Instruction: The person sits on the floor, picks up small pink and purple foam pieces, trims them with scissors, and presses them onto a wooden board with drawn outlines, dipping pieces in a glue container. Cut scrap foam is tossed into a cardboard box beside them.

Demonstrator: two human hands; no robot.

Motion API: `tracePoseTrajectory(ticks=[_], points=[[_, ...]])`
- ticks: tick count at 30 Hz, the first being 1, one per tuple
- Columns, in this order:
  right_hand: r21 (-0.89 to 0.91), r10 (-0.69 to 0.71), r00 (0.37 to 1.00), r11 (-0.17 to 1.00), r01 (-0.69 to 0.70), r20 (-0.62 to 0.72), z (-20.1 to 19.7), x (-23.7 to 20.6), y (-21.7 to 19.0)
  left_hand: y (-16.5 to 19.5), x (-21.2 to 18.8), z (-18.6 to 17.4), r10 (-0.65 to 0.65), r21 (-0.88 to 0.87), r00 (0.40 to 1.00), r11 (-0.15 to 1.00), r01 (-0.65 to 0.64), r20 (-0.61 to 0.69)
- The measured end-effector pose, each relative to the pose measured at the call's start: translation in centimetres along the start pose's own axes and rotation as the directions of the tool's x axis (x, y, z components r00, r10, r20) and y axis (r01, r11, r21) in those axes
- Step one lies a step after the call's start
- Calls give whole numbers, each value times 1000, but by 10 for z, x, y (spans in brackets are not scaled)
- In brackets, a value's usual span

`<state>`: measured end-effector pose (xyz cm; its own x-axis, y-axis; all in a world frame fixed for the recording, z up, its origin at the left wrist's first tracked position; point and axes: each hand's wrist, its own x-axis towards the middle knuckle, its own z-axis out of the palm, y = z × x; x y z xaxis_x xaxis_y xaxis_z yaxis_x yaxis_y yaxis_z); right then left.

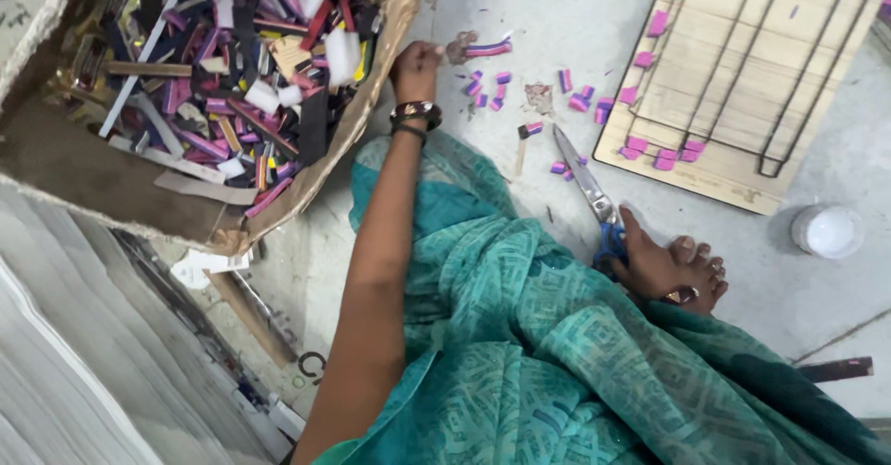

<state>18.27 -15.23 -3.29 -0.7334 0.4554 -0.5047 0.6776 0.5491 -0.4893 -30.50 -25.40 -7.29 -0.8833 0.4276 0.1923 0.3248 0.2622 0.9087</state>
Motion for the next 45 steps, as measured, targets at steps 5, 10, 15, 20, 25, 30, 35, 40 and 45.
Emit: tracePoseTrajectory(ticks=[5, 10, 15, 20, 25, 30, 35, 40, 45], points=[[-347, 363, 922, 889, -300, 132, -45, -30, -49, 8, 1, 8, -15, 76, 987, 997, 3, 159], [-437, 393, 918, 835, -335, 47, -65, -42, -79, 15, -14, 31, 52, 5, 932, 998, -58, 357], [-458, 452, 891, 800, -388, 34, -67, -41, -89, 29, -55, 49, 141, 36, 719, 974, -225, 681], [-529, 417, 909, 773, -351, 6, -64, -40, -89, 27, -56, 62, 331, -61, 774, 932, -356, 540], [-549, 409, 911, 771, -321, 42, -65, -38, -86, 16, -22, 53, 134, -75, 942, 990, -116, 307], [-524, 464, 882, 773, -358, 82, -67, -35, -88, 15, -36, 61, 176, -49, 895, 984, -171, 409], [-523, 486, 868, 769, -367, 105, -70, -31, -90, 24, -69, 78, 235, -56, 688, 961, -272, 686], [-480, 524, 843, 775, -411, 124, -66, -26, -86, 57, -147, 85, 352, -187, 339, 881, -434, 872], [-533, 450, 892, 766, -359, 46, -64, -31, -83, 68, -143, 83, 270, -55, 409, 884, -465, 872]])
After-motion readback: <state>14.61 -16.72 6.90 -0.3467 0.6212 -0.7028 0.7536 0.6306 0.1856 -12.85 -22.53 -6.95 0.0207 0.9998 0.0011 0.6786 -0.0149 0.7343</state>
